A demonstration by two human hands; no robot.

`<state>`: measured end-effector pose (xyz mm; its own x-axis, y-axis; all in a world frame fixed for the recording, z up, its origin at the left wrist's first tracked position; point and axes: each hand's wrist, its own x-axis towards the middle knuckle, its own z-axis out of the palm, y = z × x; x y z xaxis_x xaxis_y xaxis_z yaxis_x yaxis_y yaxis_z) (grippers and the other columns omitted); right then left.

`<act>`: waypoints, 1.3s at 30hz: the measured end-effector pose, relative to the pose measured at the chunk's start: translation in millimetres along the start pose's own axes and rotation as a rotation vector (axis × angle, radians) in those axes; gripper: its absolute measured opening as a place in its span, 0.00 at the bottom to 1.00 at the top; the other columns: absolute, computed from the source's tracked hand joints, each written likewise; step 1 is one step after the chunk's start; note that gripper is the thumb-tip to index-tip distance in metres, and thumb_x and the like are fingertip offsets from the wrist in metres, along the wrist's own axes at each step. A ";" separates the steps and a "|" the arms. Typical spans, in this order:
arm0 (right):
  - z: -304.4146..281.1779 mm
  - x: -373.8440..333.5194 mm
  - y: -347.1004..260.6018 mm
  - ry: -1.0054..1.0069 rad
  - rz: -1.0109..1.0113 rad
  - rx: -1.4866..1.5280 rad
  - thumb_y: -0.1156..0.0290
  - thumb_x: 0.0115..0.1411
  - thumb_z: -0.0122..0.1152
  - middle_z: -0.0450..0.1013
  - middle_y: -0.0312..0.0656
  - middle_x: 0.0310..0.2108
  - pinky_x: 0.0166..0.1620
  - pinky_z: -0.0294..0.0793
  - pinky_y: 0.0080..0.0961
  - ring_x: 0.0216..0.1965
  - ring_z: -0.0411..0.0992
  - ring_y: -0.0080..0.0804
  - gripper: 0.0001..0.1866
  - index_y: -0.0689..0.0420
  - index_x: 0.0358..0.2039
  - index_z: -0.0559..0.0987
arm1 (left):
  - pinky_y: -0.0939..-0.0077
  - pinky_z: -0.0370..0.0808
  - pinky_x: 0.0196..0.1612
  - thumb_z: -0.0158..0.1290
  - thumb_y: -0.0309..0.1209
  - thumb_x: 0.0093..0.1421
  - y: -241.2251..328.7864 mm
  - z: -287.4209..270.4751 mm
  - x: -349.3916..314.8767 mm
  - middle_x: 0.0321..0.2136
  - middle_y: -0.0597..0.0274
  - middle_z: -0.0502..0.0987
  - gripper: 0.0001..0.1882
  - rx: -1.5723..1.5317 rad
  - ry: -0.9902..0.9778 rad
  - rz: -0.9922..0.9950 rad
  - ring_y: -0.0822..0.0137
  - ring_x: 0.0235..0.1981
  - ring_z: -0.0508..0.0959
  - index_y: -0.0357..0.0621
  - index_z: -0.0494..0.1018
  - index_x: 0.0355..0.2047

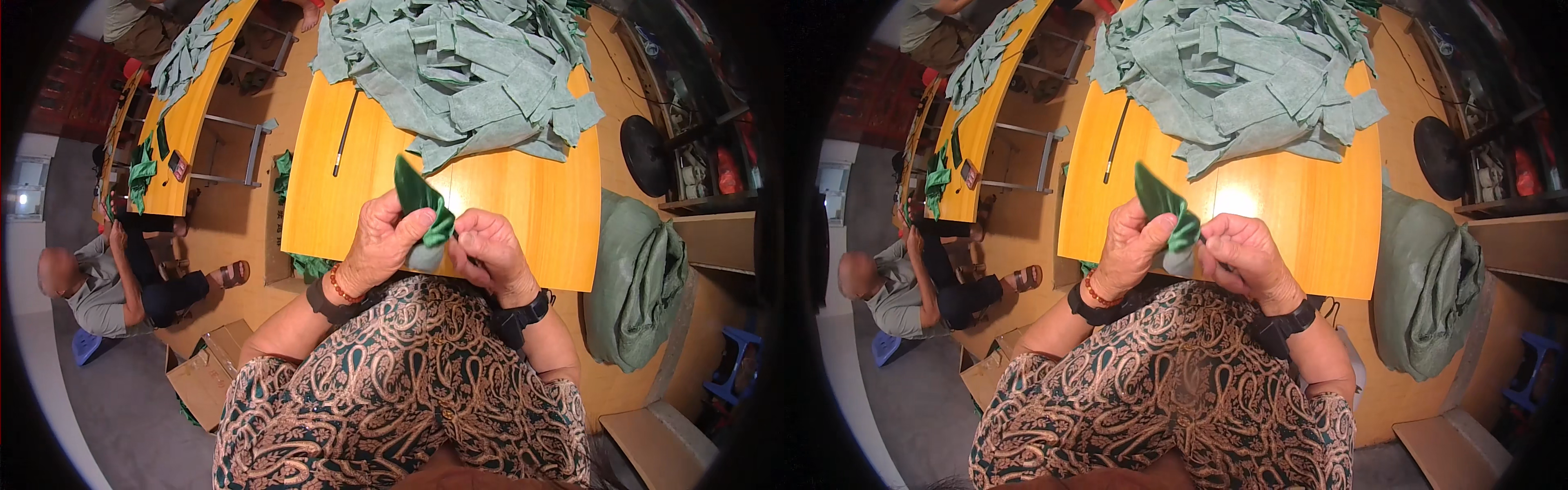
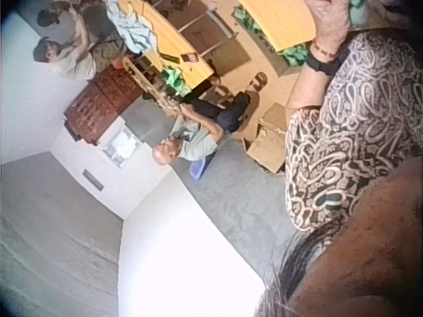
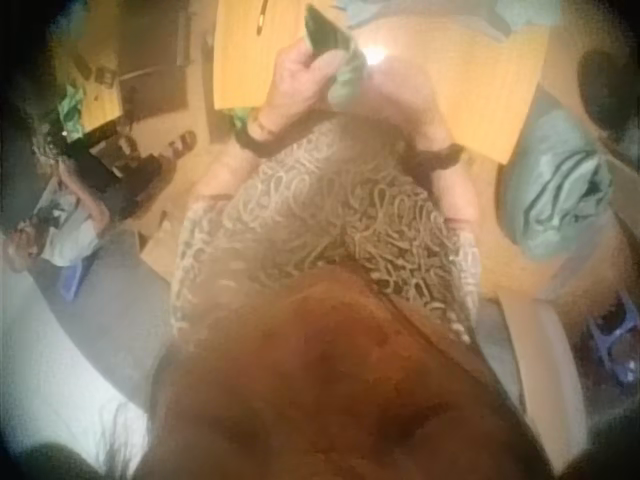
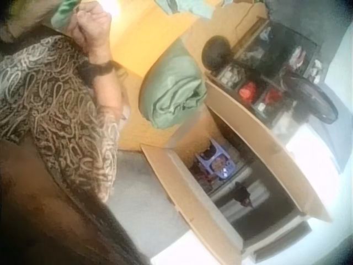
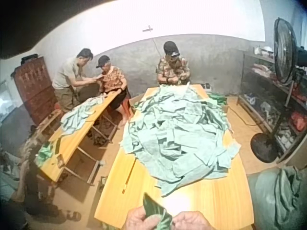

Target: The person sits at a wooden table and repeatedly folds small, light green fabric pieces using a thin black rod. They pick up a piece, wrap it around the rod, and fold it into a compact shape before placing it on a growing pile.

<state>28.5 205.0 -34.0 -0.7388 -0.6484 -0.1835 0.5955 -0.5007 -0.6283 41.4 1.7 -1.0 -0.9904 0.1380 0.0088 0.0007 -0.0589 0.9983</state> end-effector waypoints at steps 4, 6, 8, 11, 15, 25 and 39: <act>0.0 3.9 -4.3 0.004 -0.041 -0.052 0.68 0.64 0.58 0.74 0.39 0.21 0.13 0.50 0.13 0.09 0.55 0.13 0.09 0.61 0.38 0.77 | 0.77 0.77 0.42 0.48 0.30 0.68 10.5 -7.2 13.6 0.39 0.62 0.79 0.11 -0.499 0.047 -0.133 0.73 0.38 0.79 0.37 0.72 0.47; -2.6 -1.1 -9.1 -0.003 0.004 -0.154 0.68 0.64 0.58 0.74 0.39 0.21 0.13 0.50 0.13 0.10 0.56 0.14 0.09 0.61 0.39 0.77 | 0.76 0.77 0.41 0.47 0.31 0.68 21.2 -10.3 19.4 0.38 0.62 0.79 0.11 -0.621 0.111 -0.164 0.72 0.36 0.80 0.39 0.71 0.47; -5.0 -5.0 -14.1 -0.005 0.047 -0.233 0.69 0.64 0.58 0.74 0.40 0.21 0.13 0.51 0.12 0.10 0.57 0.14 0.10 0.62 0.40 0.78 | 0.77 0.78 0.37 0.46 0.32 0.69 22.1 -15.2 23.3 0.34 0.63 0.78 0.09 -0.640 0.139 -0.162 0.73 0.33 0.80 0.41 0.70 0.45; -9.2 -8.1 -21.6 -0.001 0.092 -0.307 0.70 0.64 0.58 0.75 0.40 0.21 0.13 0.52 0.12 0.10 0.59 0.13 0.10 0.62 0.41 0.79 | 0.80 0.76 0.34 0.46 0.32 0.69 19.2 -24.0 25.8 0.32 0.64 0.78 0.08 -0.572 0.036 -0.172 0.75 0.31 0.79 0.42 0.70 0.41; -12.8 -9.3 -27.9 0.019 0.081 -0.337 0.70 0.64 0.58 0.75 0.40 0.22 0.13 0.53 0.11 0.10 0.59 0.13 0.09 0.62 0.41 0.79 | 0.76 0.75 0.41 0.48 0.33 0.68 11.4 -28.1 28.8 0.34 0.64 0.78 0.09 -0.443 0.071 -0.144 0.73 0.34 0.78 0.42 0.70 0.44; -11.9 -9.0 -18.4 -0.030 0.078 -0.243 0.70 0.65 0.58 0.75 0.39 0.21 0.13 0.53 0.11 0.10 0.59 0.13 0.10 0.62 0.41 0.78 | 0.81 0.75 0.35 0.58 0.27 0.62 13.0 -5.3 26.2 0.27 0.71 0.76 0.05 -0.435 0.160 -0.107 0.80 0.27 0.75 0.42 0.74 0.37; -11.4 -1.1 -2.0 -0.024 0.063 -0.080 0.66 0.63 0.60 0.71 0.37 0.17 0.13 0.49 0.11 0.10 0.54 0.13 0.12 0.62 0.39 0.78 | 0.79 0.73 0.41 0.54 0.32 0.66 -2.0 4.0 9.5 0.31 0.64 0.79 0.10 -0.425 -0.023 -0.210 0.74 0.34 0.77 0.37 0.75 0.37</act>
<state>24.5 213.3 -41.2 -0.6921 -0.6914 -0.2071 0.6130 -0.4117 -0.6743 32.5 7.1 -2.7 -0.9596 0.2122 -0.1849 -0.2612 -0.4261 0.8662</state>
